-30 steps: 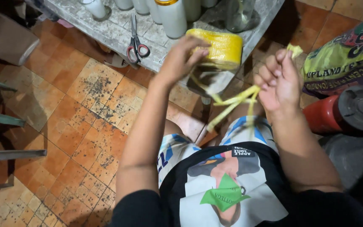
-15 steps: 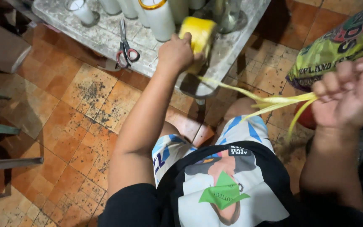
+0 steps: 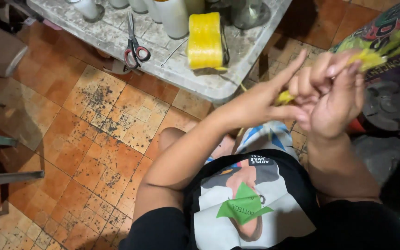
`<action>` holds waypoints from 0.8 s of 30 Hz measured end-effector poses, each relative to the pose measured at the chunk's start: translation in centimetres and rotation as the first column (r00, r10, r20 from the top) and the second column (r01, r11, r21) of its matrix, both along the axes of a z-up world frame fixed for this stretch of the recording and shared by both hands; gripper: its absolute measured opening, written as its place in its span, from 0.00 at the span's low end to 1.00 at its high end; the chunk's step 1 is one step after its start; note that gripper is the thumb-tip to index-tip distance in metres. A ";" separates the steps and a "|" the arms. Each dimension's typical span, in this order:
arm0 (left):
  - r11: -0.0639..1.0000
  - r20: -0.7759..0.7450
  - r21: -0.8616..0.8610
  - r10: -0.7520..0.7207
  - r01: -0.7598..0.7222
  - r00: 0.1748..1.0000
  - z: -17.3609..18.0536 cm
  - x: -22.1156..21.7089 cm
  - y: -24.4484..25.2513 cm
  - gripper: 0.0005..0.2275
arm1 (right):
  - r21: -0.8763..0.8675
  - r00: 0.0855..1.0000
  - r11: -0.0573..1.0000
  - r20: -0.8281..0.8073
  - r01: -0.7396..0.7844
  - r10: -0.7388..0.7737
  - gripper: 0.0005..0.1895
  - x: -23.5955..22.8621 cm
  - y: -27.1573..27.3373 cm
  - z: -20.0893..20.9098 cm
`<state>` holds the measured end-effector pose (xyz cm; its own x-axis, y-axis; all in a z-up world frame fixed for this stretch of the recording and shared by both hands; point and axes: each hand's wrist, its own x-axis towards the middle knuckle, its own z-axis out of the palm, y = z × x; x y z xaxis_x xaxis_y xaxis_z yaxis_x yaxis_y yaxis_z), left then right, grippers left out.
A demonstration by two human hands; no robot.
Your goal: Cutting lengths of yellow plastic ribbon from a roll and tying them into small loops or knots.
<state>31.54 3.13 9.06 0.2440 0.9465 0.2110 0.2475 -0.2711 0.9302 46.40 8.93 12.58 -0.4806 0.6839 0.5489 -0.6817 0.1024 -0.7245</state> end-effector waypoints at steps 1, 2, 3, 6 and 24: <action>0.997 -0.064 -0.069 0.016 -0.020 0.998 -0.3 0.0 -0.2 0.43 | -0.048 0.999 0.998 -0.005 0.033 -0.033 0.11 -0.1 -0.2 0.1; 0.997 -0.065 -0.069 0.015 -0.020 0.998 -0.5 -0.8 -0.6 0.43 | -0.048 0.999 0.998 -0.006 0.033 -0.033 0.11 0.4 0.9 -0.7; 0.998 -0.079 -0.026 0.048 -0.050 0.996 -0.8 -1.6 -1.0 0.32 | -0.078 0.999 0.996 -0.019 0.043 -0.045 0.11 1.0 2.0 -1.6; 0.991 -0.113 0.055 0.126 -0.120 0.986 -1.5 -3.4 -2.1 0.20 | -0.213 0.997 0.977 -0.067 0.010 -0.025 0.11 1.5 4.1 -4.6; 0.888 -0.066 -0.159 0.427 -0.432 0.902 -2.1 -5.9 -1.8 0.07 | -0.845 0.887 0.535 -0.229 0.023 -0.400 0.10 4.1 11.2 -18.4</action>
